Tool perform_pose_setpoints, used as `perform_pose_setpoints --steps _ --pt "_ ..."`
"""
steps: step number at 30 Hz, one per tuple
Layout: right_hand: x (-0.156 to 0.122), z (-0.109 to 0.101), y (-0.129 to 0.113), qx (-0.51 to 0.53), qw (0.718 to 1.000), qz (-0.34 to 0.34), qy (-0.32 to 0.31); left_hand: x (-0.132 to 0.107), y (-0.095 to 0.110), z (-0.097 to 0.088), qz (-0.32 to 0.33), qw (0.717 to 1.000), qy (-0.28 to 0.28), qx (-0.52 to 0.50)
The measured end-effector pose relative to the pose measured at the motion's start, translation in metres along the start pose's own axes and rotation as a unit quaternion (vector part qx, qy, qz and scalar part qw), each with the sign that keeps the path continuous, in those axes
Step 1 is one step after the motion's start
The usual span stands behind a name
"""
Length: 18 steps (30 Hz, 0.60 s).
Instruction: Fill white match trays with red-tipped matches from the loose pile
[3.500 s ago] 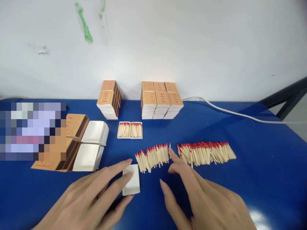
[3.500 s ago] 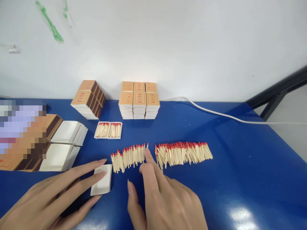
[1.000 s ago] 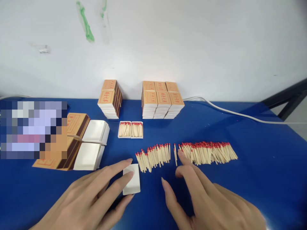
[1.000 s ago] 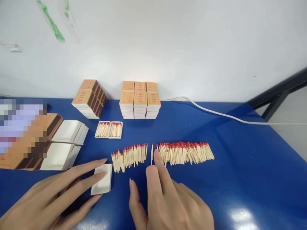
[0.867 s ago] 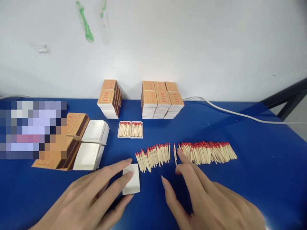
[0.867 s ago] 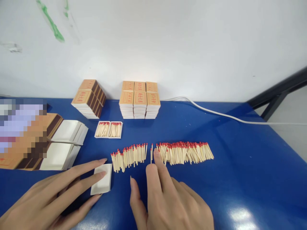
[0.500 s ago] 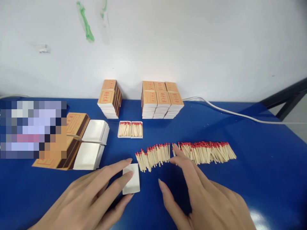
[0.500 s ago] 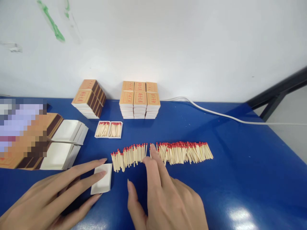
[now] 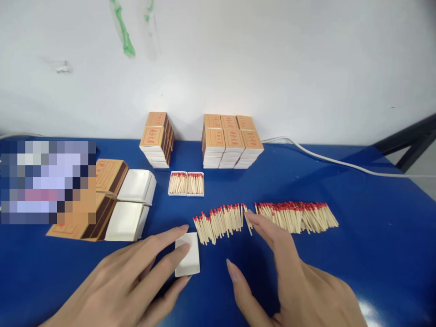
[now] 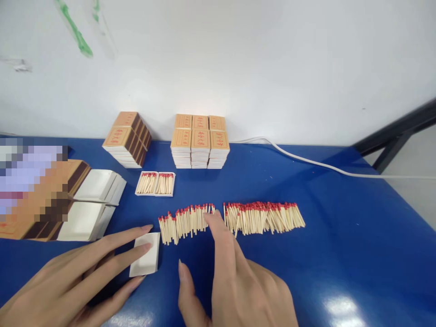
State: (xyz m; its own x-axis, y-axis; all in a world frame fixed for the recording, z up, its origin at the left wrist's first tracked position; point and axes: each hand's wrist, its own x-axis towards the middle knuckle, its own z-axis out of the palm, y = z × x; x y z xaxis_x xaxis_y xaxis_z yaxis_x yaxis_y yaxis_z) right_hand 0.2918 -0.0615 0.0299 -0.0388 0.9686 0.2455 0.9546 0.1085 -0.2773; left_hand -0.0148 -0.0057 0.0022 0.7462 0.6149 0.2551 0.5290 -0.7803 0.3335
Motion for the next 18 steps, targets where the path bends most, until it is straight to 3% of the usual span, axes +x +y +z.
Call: perform_pose_setpoints --steps 6,11,18 --pt "0.002 -0.001 -0.002 0.032 0.999 -0.003 0.002 0.001 0.002 0.001 -0.009 1.000 0.007 -0.010" --pt "0.001 0.001 -0.004 0.035 0.999 0.009 -0.007 0.001 0.002 -0.002 0.007 0.999 0.009 0.053" --pt "0.017 -0.003 0.000 0.015 0.999 -0.041 0.027 0.007 0.004 0.000 0.004 0.994 0.069 0.080"
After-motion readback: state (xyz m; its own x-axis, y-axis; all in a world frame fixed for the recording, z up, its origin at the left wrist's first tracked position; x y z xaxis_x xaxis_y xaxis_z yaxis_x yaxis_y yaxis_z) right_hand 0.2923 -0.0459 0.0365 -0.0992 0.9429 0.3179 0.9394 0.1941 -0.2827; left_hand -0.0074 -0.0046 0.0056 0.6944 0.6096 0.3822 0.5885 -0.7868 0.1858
